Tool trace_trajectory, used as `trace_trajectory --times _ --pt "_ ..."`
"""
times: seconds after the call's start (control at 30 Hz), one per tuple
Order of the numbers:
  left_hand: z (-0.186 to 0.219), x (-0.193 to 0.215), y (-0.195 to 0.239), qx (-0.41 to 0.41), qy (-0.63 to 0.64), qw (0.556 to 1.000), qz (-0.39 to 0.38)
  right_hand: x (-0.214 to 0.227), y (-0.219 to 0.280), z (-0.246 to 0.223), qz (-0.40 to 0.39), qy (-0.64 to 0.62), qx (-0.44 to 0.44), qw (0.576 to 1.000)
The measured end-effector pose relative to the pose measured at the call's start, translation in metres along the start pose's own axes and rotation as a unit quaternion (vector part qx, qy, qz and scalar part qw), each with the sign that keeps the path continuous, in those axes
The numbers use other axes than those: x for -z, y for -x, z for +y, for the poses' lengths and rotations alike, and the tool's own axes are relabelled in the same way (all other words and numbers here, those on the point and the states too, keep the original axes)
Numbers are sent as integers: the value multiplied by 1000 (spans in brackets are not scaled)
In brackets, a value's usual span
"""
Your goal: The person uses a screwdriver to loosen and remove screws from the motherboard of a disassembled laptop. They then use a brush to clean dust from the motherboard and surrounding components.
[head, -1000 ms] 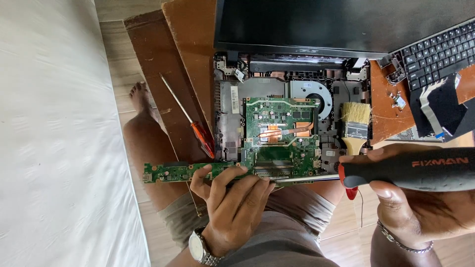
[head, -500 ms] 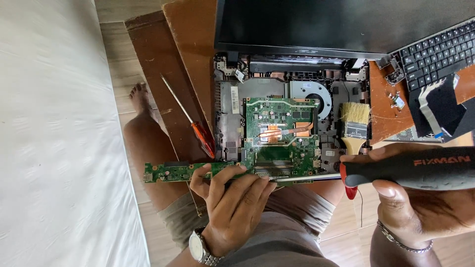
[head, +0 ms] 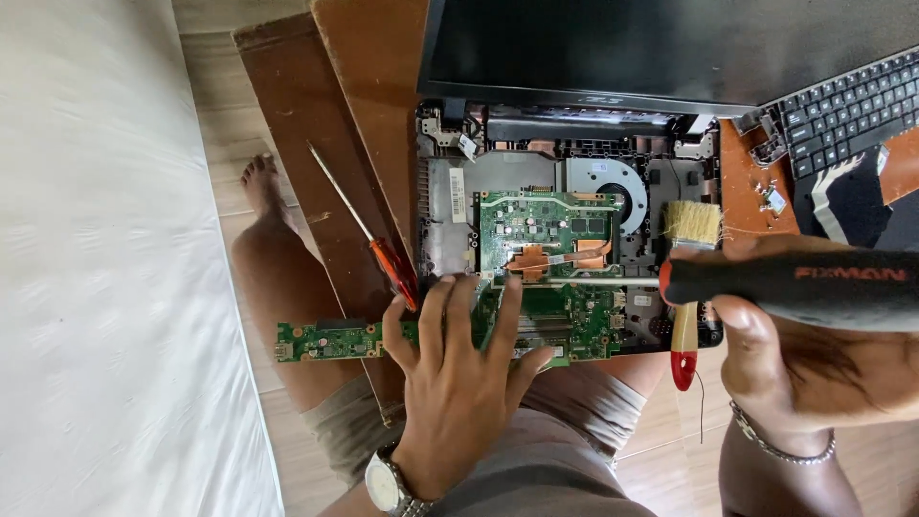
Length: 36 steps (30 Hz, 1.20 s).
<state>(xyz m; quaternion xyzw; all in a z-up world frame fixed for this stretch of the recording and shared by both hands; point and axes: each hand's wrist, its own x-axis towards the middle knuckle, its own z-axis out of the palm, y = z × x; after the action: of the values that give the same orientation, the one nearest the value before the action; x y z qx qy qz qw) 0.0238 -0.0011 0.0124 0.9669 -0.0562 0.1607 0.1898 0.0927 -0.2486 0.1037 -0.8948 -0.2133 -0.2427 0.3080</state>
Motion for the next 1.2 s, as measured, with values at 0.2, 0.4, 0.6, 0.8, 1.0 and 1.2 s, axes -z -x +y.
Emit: trace_trajectory --times 0.2,0.4,0.6,0.8,1.0,1.2 --pt "7 -6 -4 29 -125 991 -29 -25 -28 -21 -12 -20 63 998" --pt "8 -13 -1 28 -132 990 -38 -7 -28 4 -125 43 -30 991" --pt "10 -10 -3 31 -125 991 -45 -6 -47 7 -222 -29 -110 968" --pt "10 -10 -4 38 -119 992 -35 -3 -70 25 -335 -62 -84 936" --pt "11 -10 -4 36 -132 990 -40 -25 -42 4 -151 -47 33 987" --pt "12 -12 -4 40 -129 990 -43 -3 -64 36 -338 14 77 938"
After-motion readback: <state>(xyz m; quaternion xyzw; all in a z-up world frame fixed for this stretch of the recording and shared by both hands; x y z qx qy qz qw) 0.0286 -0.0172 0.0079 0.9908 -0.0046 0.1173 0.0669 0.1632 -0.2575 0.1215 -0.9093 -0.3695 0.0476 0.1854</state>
